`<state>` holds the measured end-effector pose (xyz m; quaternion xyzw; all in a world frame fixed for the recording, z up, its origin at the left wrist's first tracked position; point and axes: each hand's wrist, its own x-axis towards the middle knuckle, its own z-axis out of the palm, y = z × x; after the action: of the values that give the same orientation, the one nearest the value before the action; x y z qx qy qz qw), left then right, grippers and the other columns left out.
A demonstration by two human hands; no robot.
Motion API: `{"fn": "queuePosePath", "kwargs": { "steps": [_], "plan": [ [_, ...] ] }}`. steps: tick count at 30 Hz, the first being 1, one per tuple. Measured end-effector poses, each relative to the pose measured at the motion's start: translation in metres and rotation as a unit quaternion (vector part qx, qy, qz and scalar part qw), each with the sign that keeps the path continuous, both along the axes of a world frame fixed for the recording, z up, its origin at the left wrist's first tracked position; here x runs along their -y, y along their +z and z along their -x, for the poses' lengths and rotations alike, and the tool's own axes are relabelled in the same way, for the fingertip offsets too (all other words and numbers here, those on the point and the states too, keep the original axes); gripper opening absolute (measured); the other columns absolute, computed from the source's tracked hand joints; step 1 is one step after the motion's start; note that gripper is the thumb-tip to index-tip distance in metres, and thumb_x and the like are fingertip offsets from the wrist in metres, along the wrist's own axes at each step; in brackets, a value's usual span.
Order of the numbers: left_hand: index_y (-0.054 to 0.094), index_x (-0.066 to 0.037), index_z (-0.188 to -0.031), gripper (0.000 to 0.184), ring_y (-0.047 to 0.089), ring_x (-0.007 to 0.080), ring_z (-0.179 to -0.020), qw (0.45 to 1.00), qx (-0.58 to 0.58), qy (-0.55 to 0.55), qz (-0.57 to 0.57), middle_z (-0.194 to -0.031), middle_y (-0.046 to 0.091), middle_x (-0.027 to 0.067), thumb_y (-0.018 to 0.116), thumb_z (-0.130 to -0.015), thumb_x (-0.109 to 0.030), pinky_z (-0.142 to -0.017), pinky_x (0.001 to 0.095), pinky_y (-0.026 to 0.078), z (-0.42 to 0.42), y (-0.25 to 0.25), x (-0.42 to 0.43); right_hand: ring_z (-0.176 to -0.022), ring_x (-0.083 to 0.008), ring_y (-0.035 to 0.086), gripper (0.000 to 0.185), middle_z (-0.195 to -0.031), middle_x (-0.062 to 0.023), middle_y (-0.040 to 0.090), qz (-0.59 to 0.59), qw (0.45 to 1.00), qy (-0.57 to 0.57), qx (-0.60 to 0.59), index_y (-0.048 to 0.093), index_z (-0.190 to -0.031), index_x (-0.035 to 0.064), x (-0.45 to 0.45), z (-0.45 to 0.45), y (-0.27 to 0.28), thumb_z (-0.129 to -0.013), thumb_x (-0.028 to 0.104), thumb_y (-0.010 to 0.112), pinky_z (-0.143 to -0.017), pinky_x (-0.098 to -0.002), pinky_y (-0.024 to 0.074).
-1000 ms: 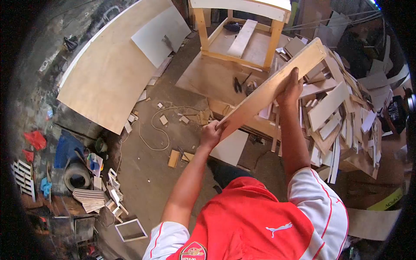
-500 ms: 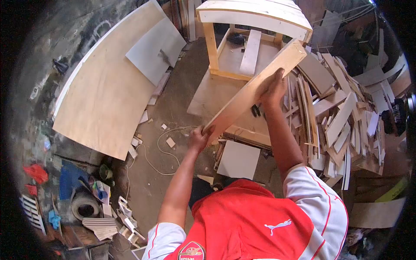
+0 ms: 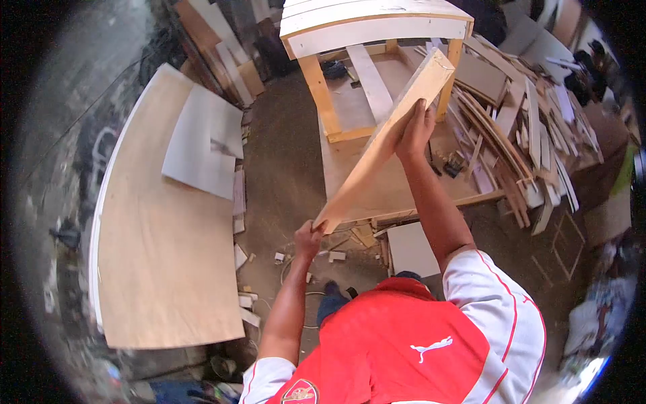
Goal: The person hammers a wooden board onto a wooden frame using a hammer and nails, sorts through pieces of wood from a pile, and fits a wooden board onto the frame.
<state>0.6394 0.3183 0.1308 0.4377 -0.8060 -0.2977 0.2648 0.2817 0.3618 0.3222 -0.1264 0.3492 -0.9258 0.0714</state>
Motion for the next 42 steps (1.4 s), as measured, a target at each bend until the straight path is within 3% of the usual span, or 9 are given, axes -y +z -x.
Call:
{"fn": "queuePosePath", "kwargs": {
  "steps": [5,8,14,22,23,26,30,37,42],
  "plan": [
    [0.061,0.005,-0.085,0.047,0.060,0.0170,-0.062,0.985,-0.019,-0.113,-0.125,-0.069,0.060,0.0215,0.066,-0.095,-0.041,-0.059,0.0398,0.047,-0.038,0.027,0.058,-0.121,-0.0273,0.053,0.061,-0.135,-0.0145,0.052,-0.138,0.988,-0.066,0.005,0.044,-0.139,0.0006,0.042,-0.069,0.014,-0.095,0.034,0.070,-0.103,-0.0375,0.0436],
    [0.063,0.004,-0.087,0.047,0.063,0.0242,-0.064,0.975,-0.020,-0.149,-0.164,-0.072,0.062,0.0215,0.067,-0.095,-0.042,-0.061,0.0396,0.048,-0.040,0.038,0.089,-0.131,-0.0323,0.048,0.091,-0.142,-0.0210,0.048,-0.179,0.973,-0.115,-0.085,0.034,-0.151,0.0044,0.072,-0.103,0.020,-0.081,0.032,0.085,-0.109,-0.0407,0.0394],
    [0.067,0.001,-0.090,0.049,0.066,0.0423,-0.076,0.979,0.075,-0.185,-0.047,-0.081,0.068,0.0231,0.065,-0.095,-0.047,-0.068,0.0448,0.050,-0.012,0.027,0.148,-0.130,-0.0334,0.048,0.105,-0.143,-0.0222,0.042,-0.162,0.972,-0.112,-0.128,0.020,-0.153,0.0005,0.118,-0.101,0.025,-0.073,0.008,0.087,-0.107,-0.0424,0.0425],
    [0.070,-0.002,-0.096,0.051,0.068,0.0431,-0.089,0.955,0.180,-0.229,-0.057,-0.090,0.071,0.0215,0.060,-0.096,-0.052,-0.076,0.0497,0.052,0.078,-0.018,0.238,-0.135,-0.0303,0.043,0.095,-0.146,-0.0201,0.041,-0.181,0.961,-0.120,-0.169,0.021,-0.152,0.0025,0.207,-0.039,-0.011,-0.079,0.005,0.081,-0.113,-0.0412,0.0372],
    [0.070,-0.002,-0.096,0.051,0.068,0.0430,-0.090,0.955,0.185,-0.230,-0.040,-0.091,0.071,0.0213,0.060,-0.096,-0.052,-0.077,0.0496,0.052,0.088,-0.021,0.249,-0.136,-0.0303,0.042,0.093,-0.146,-0.0208,0.041,-0.121,0.977,-0.086,-0.150,0.022,-0.152,0.0020,0.217,-0.035,-0.012,-0.080,0.006,0.081,-0.114,-0.0407,0.0363],
    [0.070,-0.003,-0.096,0.049,0.069,0.0408,-0.094,0.935,0.258,-0.225,-0.088,-0.095,0.072,0.0202,0.061,-0.096,-0.051,-0.079,0.0489,0.053,0.118,-0.006,0.281,-0.137,-0.0319,0.042,0.094,-0.144,-0.0216,0.042,-0.193,0.966,-0.113,-0.131,0.020,-0.153,0.0025,0.244,0.000,-0.030,-0.081,0.007,0.080,-0.115,-0.0423,0.0364],
    [0.071,-0.005,-0.098,0.045,0.069,0.0386,-0.095,0.920,0.295,-0.257,-0.033,-0.099,0.073,0.0179,0.063,-0.095,-0.049,-0.079,0.0484,0.053,0.162,-0.022,0.324,-0.133,-0.0338,0.044,0.090,-0.136,-0.0221,0.044,-0.341,0.893,-0.256,-0.143,0.034,-0.151,0.0017,0.262,0.043,-0.057,-0.078,0.018,0.084,-0.111,-0.0450,0.0401],
    [0.071,-0.007,-0.101,0.038,0.069,0.0389,-0.096,0.919,0.276,-0.278,-0.037,-0.100,0.072,0.0176,0.066,-0.094,-0.044,-0.081,0.0493,0.054,0.221,-0.018,0.347,-0.130,-0.0326,0.048,0.098,-0.139,-0.0238,0.045,-0.338,0.908,-0.215,-0.122,0.033,-0.150,-0.0055,0.253,0.081,-0.041,-0.079,0.034,0.087,-0.107,-0.0436,0.0439],
    [0.072,-0.007,-0.102,0.037,0.069,0.0396,-0.097,0.901,0.297,-0.316,-0.002,-0.100,0.073,0.0182,0.066,-0.094,-0.043,-0.082,0.0495,0.054,0.256,-0.027,0.359,-0.128,-0.0312,0.050,0.097,-0.136,-0.0218,0.050,-0.354,0.894,-0.237,-0.142,0.034,-0.150,-0.0038,0.254,0.105,-0.064,-0.078,0.033,0.088,-0.104,-0.0427,0.0467]
  ]
}}
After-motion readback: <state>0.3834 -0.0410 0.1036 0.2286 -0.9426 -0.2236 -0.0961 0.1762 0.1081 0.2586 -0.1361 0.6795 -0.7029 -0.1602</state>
